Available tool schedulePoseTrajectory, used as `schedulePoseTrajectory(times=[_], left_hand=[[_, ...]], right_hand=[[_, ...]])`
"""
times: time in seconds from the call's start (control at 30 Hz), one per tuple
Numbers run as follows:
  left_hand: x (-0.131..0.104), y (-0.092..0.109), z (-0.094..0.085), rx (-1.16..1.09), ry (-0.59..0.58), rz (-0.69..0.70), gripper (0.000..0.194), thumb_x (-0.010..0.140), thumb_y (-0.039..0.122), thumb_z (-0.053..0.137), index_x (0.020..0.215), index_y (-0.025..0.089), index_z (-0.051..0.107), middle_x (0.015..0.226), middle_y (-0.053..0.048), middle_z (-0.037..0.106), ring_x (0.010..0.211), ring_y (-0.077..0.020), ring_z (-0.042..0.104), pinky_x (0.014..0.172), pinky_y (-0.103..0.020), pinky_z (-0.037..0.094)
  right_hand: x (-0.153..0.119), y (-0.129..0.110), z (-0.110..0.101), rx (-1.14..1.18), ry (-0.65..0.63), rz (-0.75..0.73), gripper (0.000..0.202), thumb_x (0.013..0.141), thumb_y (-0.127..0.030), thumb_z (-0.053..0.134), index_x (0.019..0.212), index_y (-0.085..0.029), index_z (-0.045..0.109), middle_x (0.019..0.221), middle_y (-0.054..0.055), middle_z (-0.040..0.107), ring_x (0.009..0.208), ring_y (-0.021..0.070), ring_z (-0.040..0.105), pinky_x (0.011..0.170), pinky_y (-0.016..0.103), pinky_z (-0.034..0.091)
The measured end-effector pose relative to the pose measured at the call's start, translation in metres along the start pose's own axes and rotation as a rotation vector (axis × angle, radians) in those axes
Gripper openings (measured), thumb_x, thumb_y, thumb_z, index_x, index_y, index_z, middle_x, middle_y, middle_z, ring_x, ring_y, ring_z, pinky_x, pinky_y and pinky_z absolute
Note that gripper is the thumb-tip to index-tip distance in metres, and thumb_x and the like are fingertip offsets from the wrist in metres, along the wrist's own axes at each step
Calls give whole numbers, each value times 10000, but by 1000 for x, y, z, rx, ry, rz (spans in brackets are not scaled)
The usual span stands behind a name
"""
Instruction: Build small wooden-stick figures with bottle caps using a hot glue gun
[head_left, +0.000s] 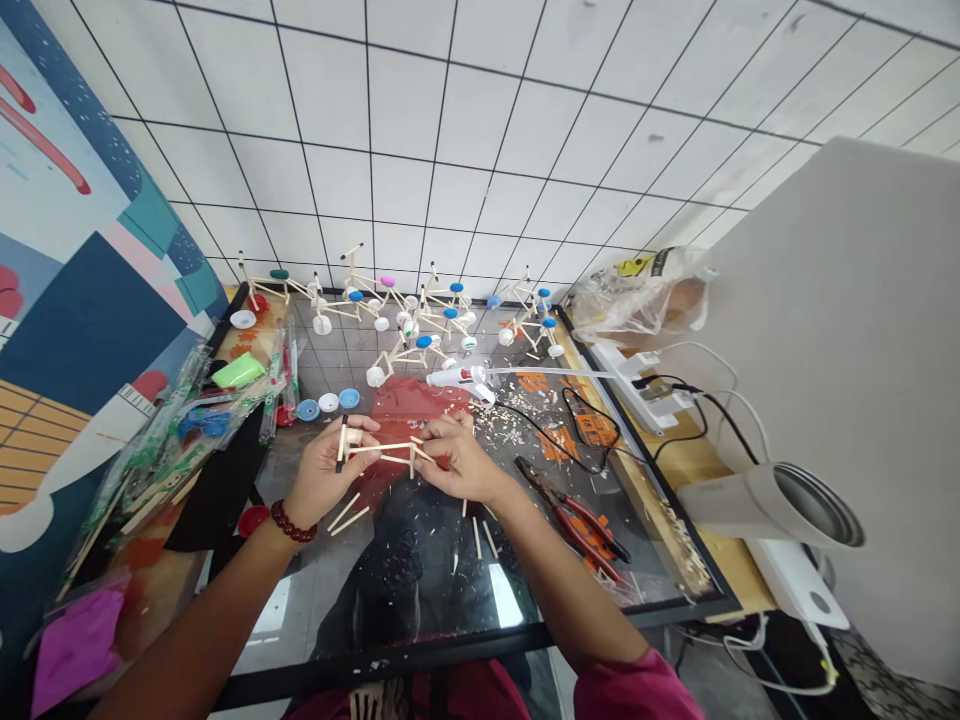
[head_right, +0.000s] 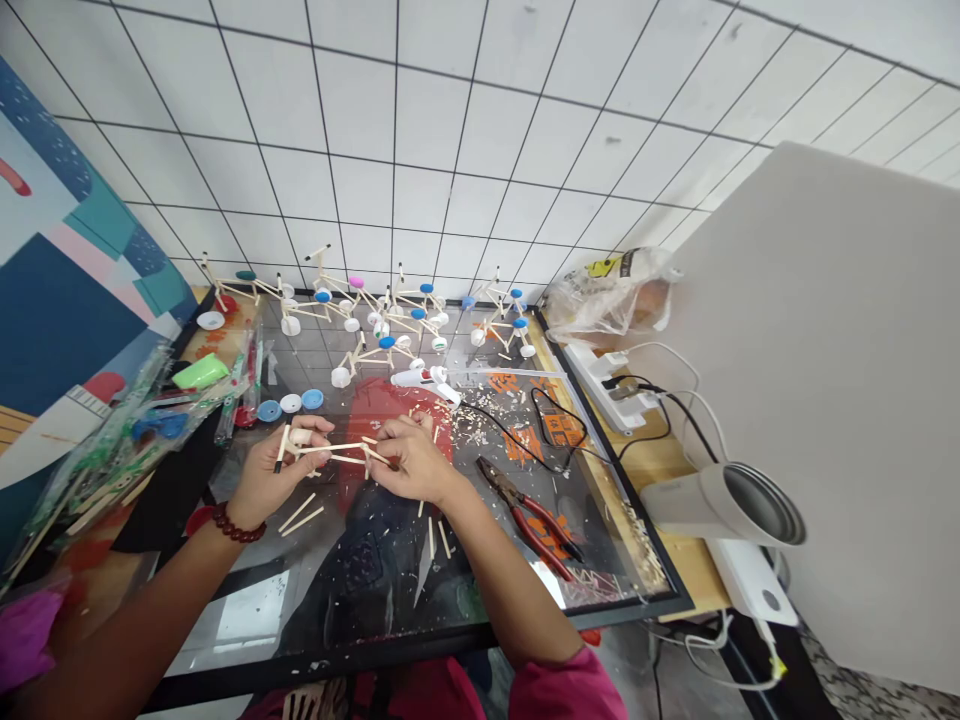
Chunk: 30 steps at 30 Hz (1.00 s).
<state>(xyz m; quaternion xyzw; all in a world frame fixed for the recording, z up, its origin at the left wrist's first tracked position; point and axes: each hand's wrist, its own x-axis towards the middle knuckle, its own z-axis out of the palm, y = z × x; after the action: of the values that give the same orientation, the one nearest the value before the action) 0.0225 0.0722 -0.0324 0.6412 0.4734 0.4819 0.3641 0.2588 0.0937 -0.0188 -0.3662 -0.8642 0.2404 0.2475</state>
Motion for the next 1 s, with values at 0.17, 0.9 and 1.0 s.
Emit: schedulePoseTrajectory(times=[0.17, 0.9, 1.0], left_hand=[[0, -4, -1, 27, 29, 10, 93, 833, 291, 701, 808, 202, 690, 1051, -50, 693, 813, -176, 660, 707, -294, 534], [-1, 1, 0, 63, 5, 91, 48, 844, 240, 677, 818, 205, 696, 1046, -44, 698, 733, -135, 647, 648, -259, 520], [0, 0, -1, 63, -7, 98, 52, 843, 247, 678, 819, 204, 696, 1056, -50, 698, 751, -143, 655, 657, -266, 531]], right_hand=[[-1, 1, -4, 64, -2, -20, 390, 977, -193, 386, 722, -189, 682, 868, 17, 663, 870, 175, 563, 928, 410, 240], [-1, 2, 2, 73, 64, -25, 342, 965, -346, 513, 707, -221, 699, 854, 1, 735, 859, 172, 600, 943, 435, 231], [-1, 2, 2, 83, 86, -17, 267, 913, -346, 606, 690, -223, 688, 879, -1, 748, 868, 177, 621, 968, 437, 230]])
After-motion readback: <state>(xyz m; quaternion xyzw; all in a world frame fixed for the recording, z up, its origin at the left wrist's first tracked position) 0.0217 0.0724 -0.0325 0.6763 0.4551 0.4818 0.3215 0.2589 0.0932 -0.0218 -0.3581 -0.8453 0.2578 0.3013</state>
